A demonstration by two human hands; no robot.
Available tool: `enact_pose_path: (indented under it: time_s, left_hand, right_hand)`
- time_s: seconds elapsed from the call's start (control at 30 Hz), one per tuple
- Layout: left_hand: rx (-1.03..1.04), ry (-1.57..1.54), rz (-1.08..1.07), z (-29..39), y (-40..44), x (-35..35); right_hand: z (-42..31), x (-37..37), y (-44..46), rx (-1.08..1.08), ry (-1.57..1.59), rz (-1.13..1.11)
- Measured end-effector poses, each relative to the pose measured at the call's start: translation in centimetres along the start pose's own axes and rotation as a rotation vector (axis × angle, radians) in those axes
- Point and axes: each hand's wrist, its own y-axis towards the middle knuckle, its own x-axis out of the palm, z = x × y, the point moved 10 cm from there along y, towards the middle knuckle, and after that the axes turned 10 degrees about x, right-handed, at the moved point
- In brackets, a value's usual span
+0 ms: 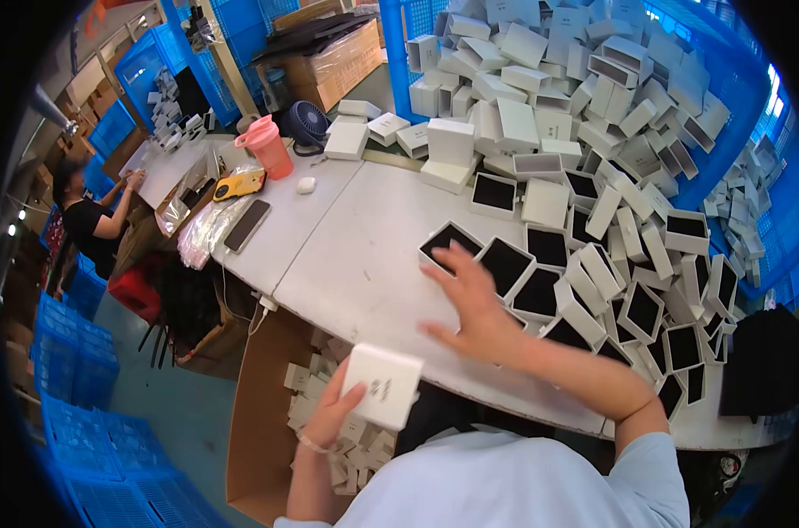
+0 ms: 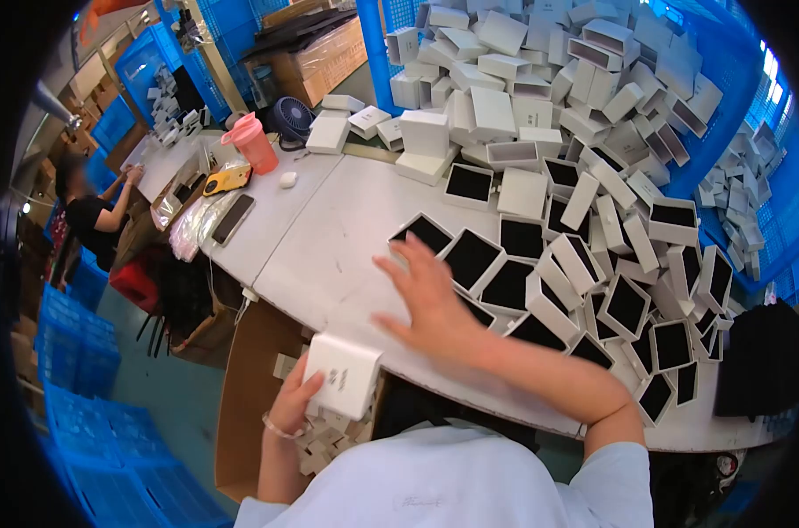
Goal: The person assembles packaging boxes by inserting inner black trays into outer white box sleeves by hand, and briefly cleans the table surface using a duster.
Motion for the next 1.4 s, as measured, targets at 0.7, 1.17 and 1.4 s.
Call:
enact_pose_path:
  time_s: [0.7,1.17,1.4]
  left_hand:
    - [-0.100,-0.765,-0.346,2.4,10.1,6.8]
    - [0.139,-0.291,0.330,-3.0,4.1,1.3]
    - [0.106,-0.384,0.462,-4.7,0.8,-1.1]
  right_hand:
    - [-0.4,-0.2,5.0,-0.141,0.515,-0.659]
    - [4.9,-0.4,-9.9,0.402,-0.737,-0.072]
    - [3.0,0.5,-11.7,0.449,-0.498,-0.256]
